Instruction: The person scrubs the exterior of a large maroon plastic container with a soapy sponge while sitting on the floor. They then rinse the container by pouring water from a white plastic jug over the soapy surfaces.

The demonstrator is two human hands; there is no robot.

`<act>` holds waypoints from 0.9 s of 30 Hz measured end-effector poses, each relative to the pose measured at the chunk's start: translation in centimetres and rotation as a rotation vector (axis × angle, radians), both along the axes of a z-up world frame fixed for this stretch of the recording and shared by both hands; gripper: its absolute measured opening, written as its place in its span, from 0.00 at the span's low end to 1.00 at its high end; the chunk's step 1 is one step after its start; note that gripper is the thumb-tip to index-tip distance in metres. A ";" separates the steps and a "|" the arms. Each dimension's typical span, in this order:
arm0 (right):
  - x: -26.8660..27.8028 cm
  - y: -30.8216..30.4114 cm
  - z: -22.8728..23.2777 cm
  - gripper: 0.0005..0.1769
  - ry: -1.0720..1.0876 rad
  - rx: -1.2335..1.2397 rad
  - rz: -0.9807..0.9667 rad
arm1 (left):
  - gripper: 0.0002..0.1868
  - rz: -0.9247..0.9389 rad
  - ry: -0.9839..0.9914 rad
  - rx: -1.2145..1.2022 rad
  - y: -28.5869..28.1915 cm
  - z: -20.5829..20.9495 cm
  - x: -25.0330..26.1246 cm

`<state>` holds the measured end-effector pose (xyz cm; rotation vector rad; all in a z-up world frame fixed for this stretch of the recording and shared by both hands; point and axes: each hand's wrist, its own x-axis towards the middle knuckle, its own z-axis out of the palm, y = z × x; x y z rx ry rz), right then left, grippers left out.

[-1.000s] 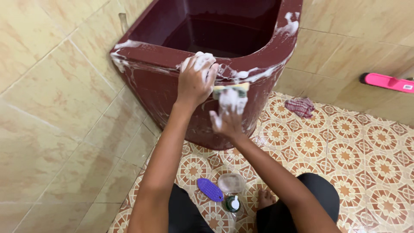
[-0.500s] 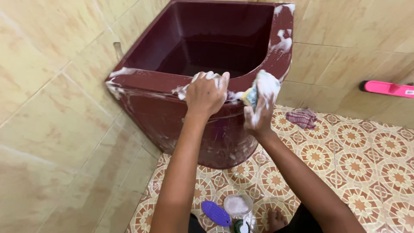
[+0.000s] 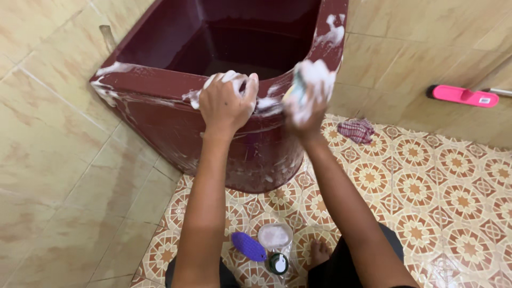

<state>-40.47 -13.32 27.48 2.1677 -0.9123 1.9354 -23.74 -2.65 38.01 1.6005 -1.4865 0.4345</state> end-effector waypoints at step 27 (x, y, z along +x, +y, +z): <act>0.6 -1.4 -3.5 0.31 -0.083 -0.052 0.043 | 0.12 0.048 -0.027 -0.023 -0.2 -0.3 -0.6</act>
